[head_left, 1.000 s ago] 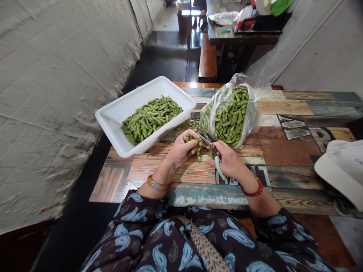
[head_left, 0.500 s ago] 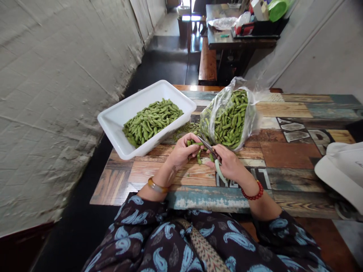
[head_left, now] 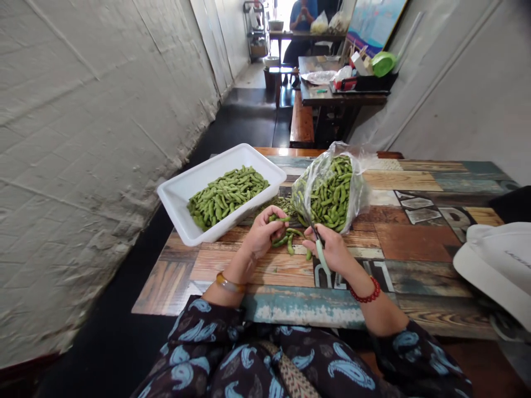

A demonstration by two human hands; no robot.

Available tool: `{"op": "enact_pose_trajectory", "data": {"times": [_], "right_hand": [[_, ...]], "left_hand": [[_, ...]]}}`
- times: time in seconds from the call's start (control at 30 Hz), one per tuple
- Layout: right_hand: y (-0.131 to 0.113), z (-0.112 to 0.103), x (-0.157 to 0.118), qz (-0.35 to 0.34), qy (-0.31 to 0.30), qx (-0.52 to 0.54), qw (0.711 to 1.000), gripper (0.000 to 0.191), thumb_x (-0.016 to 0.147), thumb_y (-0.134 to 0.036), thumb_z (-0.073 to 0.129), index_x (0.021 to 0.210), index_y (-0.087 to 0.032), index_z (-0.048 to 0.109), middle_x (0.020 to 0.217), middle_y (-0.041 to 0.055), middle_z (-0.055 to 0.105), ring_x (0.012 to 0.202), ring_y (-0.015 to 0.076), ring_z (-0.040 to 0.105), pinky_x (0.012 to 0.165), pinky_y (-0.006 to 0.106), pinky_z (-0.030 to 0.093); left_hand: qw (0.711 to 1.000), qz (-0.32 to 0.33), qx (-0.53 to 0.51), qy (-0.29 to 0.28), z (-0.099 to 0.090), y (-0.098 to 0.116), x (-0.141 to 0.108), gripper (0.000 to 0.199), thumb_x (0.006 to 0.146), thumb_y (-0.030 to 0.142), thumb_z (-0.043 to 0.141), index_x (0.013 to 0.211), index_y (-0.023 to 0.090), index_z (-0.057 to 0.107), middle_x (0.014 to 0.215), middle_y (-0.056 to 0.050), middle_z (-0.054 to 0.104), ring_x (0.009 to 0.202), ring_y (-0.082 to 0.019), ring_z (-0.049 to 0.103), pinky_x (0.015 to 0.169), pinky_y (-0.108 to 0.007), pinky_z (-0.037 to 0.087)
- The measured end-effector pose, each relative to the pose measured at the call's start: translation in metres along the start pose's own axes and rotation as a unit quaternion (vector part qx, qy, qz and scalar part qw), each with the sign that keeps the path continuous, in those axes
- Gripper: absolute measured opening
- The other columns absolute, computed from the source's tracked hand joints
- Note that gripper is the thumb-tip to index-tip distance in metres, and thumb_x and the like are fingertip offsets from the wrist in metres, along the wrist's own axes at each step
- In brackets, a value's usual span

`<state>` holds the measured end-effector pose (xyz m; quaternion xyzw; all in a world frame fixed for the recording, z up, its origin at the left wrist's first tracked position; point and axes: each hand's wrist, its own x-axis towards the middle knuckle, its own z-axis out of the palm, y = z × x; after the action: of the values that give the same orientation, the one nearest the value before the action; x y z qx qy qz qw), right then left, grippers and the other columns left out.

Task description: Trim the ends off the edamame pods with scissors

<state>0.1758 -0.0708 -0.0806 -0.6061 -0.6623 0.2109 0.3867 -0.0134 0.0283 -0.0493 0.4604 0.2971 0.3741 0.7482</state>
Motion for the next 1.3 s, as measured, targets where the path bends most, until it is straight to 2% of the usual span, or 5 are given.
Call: {"op": "enact_pose_trajectory", "data": {"times": [0.3, 0.53, 0.83, 1.0, 1.3], "right_hand": [[-0.001, -0.006, 0.0, 0.01, 0.036, 0.011, 0.999, 0.023, 0.09, -0.043, 0.062, 0.098, -0.021, 0.063, 0.078, 0.0004, 0.062, 0.072, 0.0177, 0.061, 0.071, 0.029, 0.05], [-0.001, -0.006, -0.002, 0.004, 0.035, 0.021, 0.999, 0.026, 0.089, -0.044, 0.062, 0.099, -0.021, 0.064, 0.078, 0.0011, 0.062, 0.071, 0.0185, 0.061, 0.072, 0.031, 0.05], [0.002, -0.006, -0.002, 0.009, 0.03, 0.018, 0.999, 0.026, 0.089, -0.044, 0.063, 0.101, -0.021, 0.064, 0.079, 0.0007, 0.062, 0.071, 0.018, 0.061, 0.074, 0.03, 0.05], [0.0, -0.008, 0.0, 0.018, 0.027, 0.013, 0.999, 0.026, 0.09, -0.044, 0.062, 0.101, -0.021, 0.064, 0.08, 0.0015, 0.064, 0.074, 0.0185, 0.061, 0.073, 0.03, 0.05], [0.0, -0.013, 0.001, 0.033, 0.042, 0.007, 0.999, 0.024, 0.089, -0.041, 0.065, 0.101, -0.021, 0.065, 0.079, 0.0008, 0.063, 0.072, 0.0177, 0.062, 0.072, 0.03, 0.05]], "left_hand": [[0.964, 0.185, 0.1, 0.163, -0.018, 0.076, -0.009, 0.019, 0.076, 0.027, 0.067, 0.083, 0.02, 0.051, 0.068, 0.002, 0.06, 0.049, -0.006, 0.045, 0.043, -0.016, 0.03], [0.72, 0.297, 0.589, 0.216, -0.069, 0.115, 0.007, 0.019, 0.075, 0.018, 0.067, 0.094, 0.018, 0.066, 0.103, -0.008, 0.067, 0.089, -0.018, 0.061, 0.085, -0.033, 0.052], [0.715, 0.159, 0.68, 0.023, -0.019, 0.037, 0.001, 0.022, 0.091, 0.026, 0.054, 0.087, 0.017, 0.073, 0.091, -0.009, 0.072, 0.081, -0.02, 0.066, 0.078, -0.031, 0.05], [0.651, 0.063, 0.753, 0.073, -0.012, 0.001, 0.028, 0.023, 0.09, 0.034, 0.059, 0.083, 0.015, 0.07, 0.089, -0.016, 0.071, 0.082, -0.027, 0.067, 0.07, -0.033, 0.047], [0.914, 0.059, 0.4, 0.018, -0.034, -0.008, 0.029, 0.017, 0.071, 0.028, 0.077, 0.07, 0.015, 0.065, 0.063, 0.001, 0.055, 0.058, -0.01, 0.044, 0.056, -0.022, 0.033]]}}
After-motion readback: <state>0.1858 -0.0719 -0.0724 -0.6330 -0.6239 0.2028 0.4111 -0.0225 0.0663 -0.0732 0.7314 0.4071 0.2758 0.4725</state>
